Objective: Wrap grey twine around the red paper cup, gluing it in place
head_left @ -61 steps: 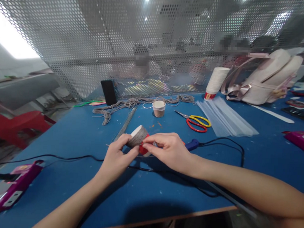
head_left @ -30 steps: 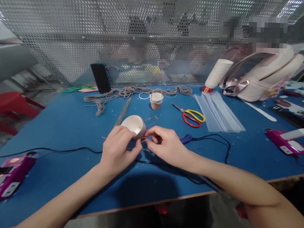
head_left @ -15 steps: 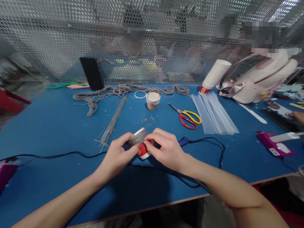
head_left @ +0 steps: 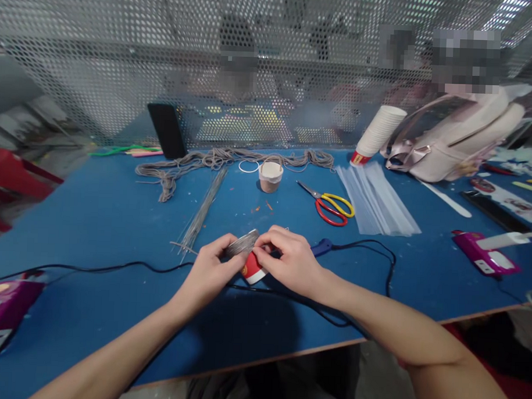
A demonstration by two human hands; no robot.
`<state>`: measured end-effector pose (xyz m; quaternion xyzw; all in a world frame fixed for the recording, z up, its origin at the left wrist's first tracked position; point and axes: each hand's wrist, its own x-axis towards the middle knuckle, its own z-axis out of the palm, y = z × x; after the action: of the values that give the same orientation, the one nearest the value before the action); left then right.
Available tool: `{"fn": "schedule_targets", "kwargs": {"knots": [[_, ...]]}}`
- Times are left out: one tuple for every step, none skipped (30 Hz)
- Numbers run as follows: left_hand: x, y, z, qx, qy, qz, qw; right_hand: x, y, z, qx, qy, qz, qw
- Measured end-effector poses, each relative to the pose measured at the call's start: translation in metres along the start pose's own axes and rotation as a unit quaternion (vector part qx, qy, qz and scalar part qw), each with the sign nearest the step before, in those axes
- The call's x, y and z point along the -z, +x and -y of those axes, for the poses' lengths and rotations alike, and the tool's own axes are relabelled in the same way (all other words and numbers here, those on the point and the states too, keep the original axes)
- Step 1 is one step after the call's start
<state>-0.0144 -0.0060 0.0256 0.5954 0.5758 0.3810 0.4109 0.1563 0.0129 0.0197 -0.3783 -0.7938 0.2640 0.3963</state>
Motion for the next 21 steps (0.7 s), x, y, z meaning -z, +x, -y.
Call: {"fn": "schedule_targets", "kwargs": {"knots": [[-0.0002, -0.0001, 0.0006, -0.001, 0.000, 0.002, 1.000, 0.0000, -0.0001, 0.0002, -0.002, -0.002, 0.000, 1.000], [-0.0001, -0.0001, 0.0009, -0.001, -0.001, 0.002, 1.000, 0.0001, -0.0002, 0.0003, -0.004, -0.003, 0.000, 1.000], [0.0000, -0.0002, 0.0012, -0.002, 0.000, 0.001, 1.000, 0.0002, -0.0002, 0.0003, -0.005, -0.005, 0.001, 1.000], [0.0003, -0.0002, 0.0013, -0.002, 0.000, 0.001, 1.000, 0.0004, -0.0001, 0.0003, -0.006, -0.006, 0.003, 1.000], [0.0005, -0.0002, 0.0012, -0.001, 0.000, 0.000, 1.000, 0.0005, 0.0000, 0.0002, -0.007, -0.006, 0.004, 1.000], [0.0007, -0.0002, 0.0012, 0.001, -0.001, -0.001, 1.000, 0.0005, 0.0002, 0.0001, -0.006, -0.006, 0.004, 1.000], [0.0008, -0.0003, 0.0013, 0.005, -0.003, -0.001, 1.000, 0.0004, 0.0004, -0.0002, -0.005, -0.006, 0.003, 1.000], [0.0008, -0.0003, 0.0015, 0.010, -0.006, 0.000, 1.000, 0.0003, 0.0006, -0.0005, -0.003, -0.005, 0.001, 1.000], [0.0006, -0.0003, 0.0019, 0.016, -0.008, -0.001, 1.000, 0.0000, 0.0006, -0.0008, -0.002, -0.005, -0.002, 1.000], [0.0003, -0.0004, 0.0025, 0.022, -0.010, 0.000, 1.000, -0.0003, 0.0006, -0.0012, -0.001, -0.005, -0.005, 1.000], [0.0000, -0.0004, 0.0032, 0.027, -0.010, -0.001, 1.000, -0.0006, 0.0005, -0.0017, -0.001, -0.004, -0.007, 1.000], [-0.0004, -0.0003, 0.0040, 0.030, -0.009, -0.001, 0.999, -0.0009, 0.0004, -0.0021, -0.002, -0.004, -0.007, 1.000], [-0.0007, -0.0002, 0.0049, 0.032, -0.008, -0.002, 0.999, -0.0011, 0.0003, -0.0024, -0.003, -0.003, -0.007, 1.000], [-0.0009, -0.0001, 0.0057, 0.033, -0.007, -0.003, 0.999, -0.0012, 0.0002, -0.0027, -0.003, -0.002, -0.007, 1.000], [-0.0011, 0.0001, 0.0063, 0.034, -0.007, -0.005, 0.999, -0.0012, 0.0002, -0.0029, -0.004, -0.002, -0.007, 1.000], [-0.0011, 0.0002, 0.0068, 0.034, -0.007, -0.008, 0.999, -0.0011, 0.0002, -0.0031, -0.006, -0.002, -0.008, 1.000], [-0.0011, 0.0004, 0.0072, 0.034, -0.009, -0.010, 0.999, -0.0009, 0.0003, -0.0031, -0.008, -0.003, -0.008, 1.000], [-0.0010, 0.0005, 0.0073, 0.035, -0.010, -0.010, 0.999, -0.0007, 0.0006, -0.0031, -0.010, -0.004, -0.009, 1.000], [-0.0009, 0.0006, 0.0072, 0.035, -0.011, -0.010, 0.999, -0.0005, 0.0008, -0.0031, -0.012, -0.004, -0.009, 1.000], [-0.0008, 0.0006, 0.0070, 0.035, -0.013, -0.009, 0.999, -0.0003, 0.0011, -0.0030, -0.014, -0.003, -0.009, 1.000], [-0.0008, 0.0007, 0.0065, 0.035, -0.014, -0.009, 0.999, -0.0002, 0.0013, -0.0030, -0.014, -0.002, -0.008, 1.000]]}}
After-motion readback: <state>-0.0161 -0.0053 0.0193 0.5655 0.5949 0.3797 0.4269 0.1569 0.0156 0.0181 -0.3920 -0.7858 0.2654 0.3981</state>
